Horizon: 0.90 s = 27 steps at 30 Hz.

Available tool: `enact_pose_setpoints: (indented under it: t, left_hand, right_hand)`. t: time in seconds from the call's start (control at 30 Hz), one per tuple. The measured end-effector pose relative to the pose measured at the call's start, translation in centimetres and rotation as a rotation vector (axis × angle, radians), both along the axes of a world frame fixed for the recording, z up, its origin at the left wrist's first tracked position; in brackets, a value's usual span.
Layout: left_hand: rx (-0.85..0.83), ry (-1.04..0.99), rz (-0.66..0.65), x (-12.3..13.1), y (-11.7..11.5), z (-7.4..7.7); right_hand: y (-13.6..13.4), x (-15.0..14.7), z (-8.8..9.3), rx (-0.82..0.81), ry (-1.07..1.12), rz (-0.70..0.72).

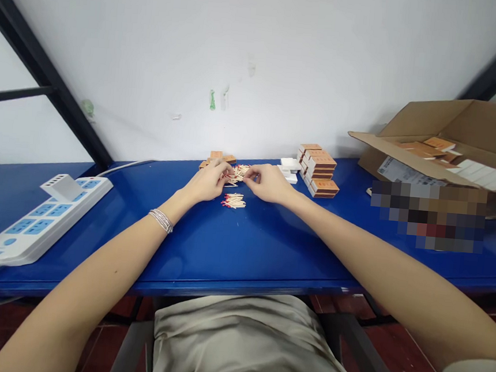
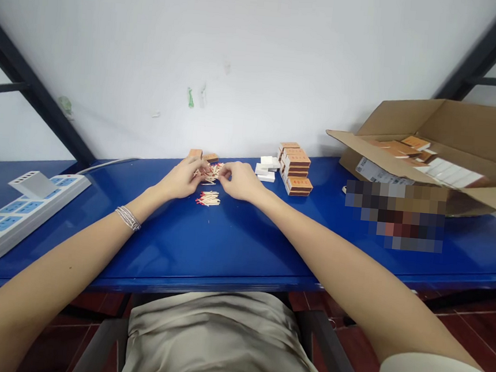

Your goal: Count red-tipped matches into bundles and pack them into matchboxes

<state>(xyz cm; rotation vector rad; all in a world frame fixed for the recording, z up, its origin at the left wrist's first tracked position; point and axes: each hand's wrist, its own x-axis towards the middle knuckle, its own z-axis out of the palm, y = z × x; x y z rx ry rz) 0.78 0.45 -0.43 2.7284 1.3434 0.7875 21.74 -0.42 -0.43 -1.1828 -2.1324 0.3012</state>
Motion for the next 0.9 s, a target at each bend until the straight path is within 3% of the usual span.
enact_pose_setpoints:
  t: [0.27, 0.5, 0.9]
  left_hand:
    - [-0.035, 0.086, 0.133, -0.6, 0.3, -0.3]
    - [-0.027, 0.108, 0.139, -0.2, 0.6, -0.6]
    - [-0.037, 0.071, 0.033, -0.1, -0.5, 0.5]
  right_hand:
    - [-1.3, -0.4, 0.7, -0.063, -0.142, 0.182]
    - [-0.3, 0.3, 0.2, -0.075, -0.151, 0.11]
    - [-0.1, -0.3, -0.7, -0.014, -0.066, 0.014]
